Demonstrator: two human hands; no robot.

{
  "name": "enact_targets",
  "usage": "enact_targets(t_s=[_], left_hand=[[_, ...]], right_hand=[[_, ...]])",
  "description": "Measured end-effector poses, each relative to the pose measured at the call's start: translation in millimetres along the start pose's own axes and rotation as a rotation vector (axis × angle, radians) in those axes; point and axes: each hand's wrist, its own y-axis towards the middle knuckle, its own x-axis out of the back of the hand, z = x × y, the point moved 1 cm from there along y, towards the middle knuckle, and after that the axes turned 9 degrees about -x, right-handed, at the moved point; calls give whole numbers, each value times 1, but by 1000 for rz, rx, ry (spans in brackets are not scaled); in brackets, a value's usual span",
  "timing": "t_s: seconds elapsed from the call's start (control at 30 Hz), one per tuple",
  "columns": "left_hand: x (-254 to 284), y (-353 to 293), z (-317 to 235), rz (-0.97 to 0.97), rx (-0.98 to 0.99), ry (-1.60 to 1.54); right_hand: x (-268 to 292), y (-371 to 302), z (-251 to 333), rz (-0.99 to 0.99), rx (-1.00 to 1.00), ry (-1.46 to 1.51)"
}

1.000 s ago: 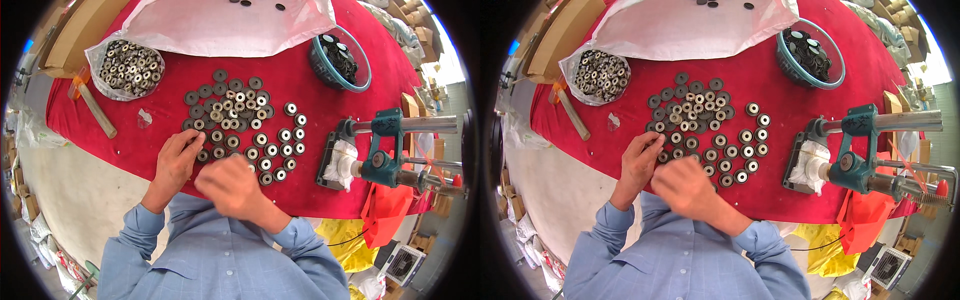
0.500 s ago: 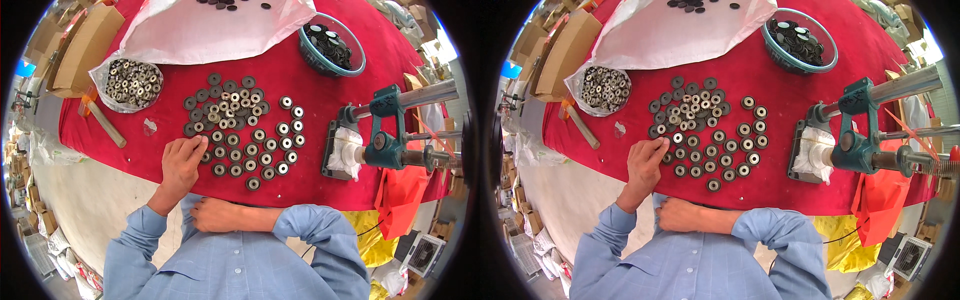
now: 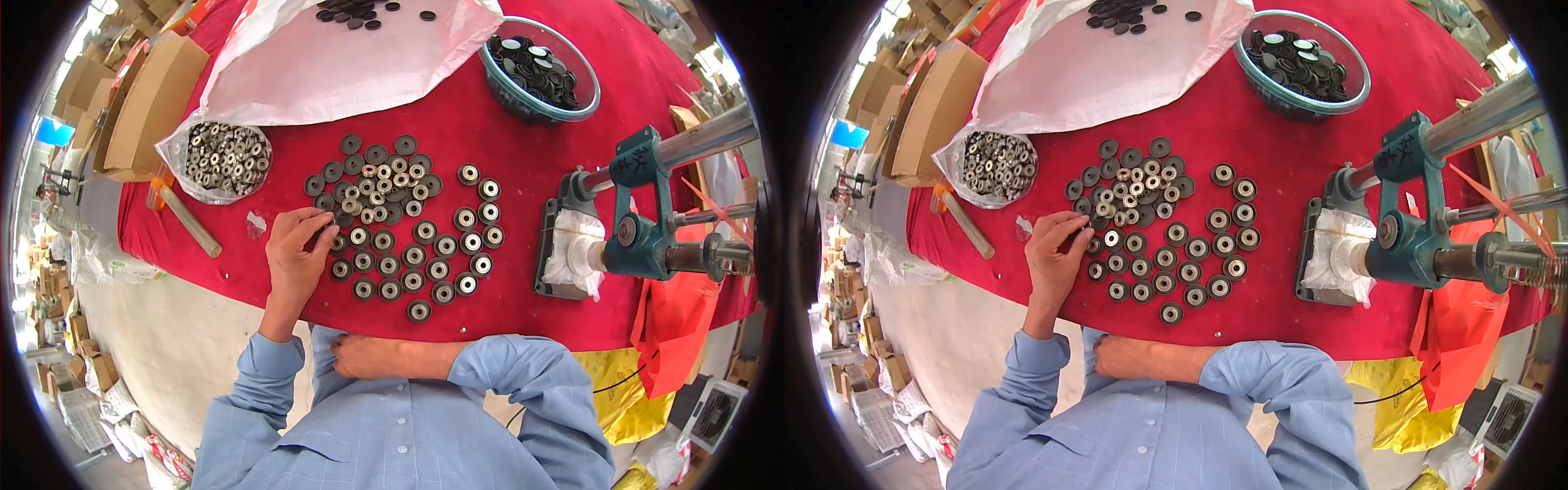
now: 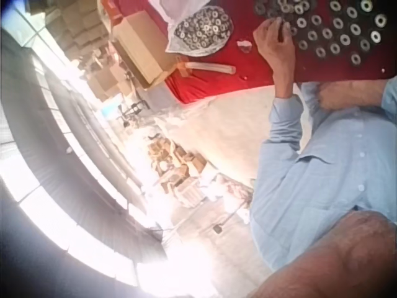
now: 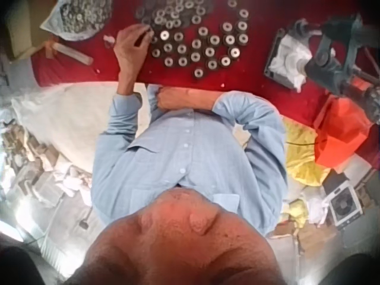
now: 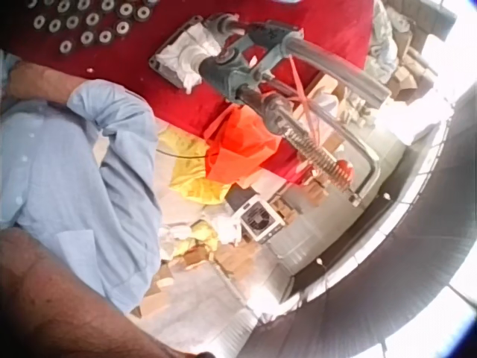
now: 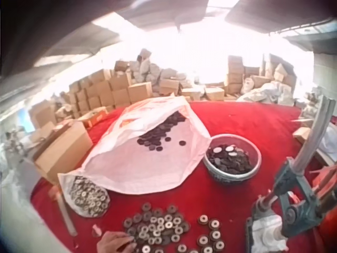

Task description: The person arranges numerous small metal washers and black rubber discs on a red tablecloth. They then use a rubber mallet to tap the metal washers into the rubber discs, creating a series of assembled units. The person works methodically across the table, ensuring each washer is seated within a disc.

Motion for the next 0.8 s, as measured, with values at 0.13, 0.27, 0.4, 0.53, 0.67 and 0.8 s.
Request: enact_targets(t_s=[0.13,0.27,0.4,0.53,0.67,0.8], left_hand=[[1,3,2,-8,25,-14],[10,1,8,-93,148,-84],[18,-14,14,-68,144,-38],[12,-16,14,-55,28,-20],[8,-12,11,-25,-50,18],[9,-14,11,-14,-87,34]], right_hand=[[-3,1,1,-8,-1,14],[-7,-2,1,-70,-25,7],[-8,-3,2,-114,-13,-20],[-8,-4,3,-98,-26,-37],[-11,-6,6,-91,-59,-73],[-5,-6,3,-29,-52,-46]])
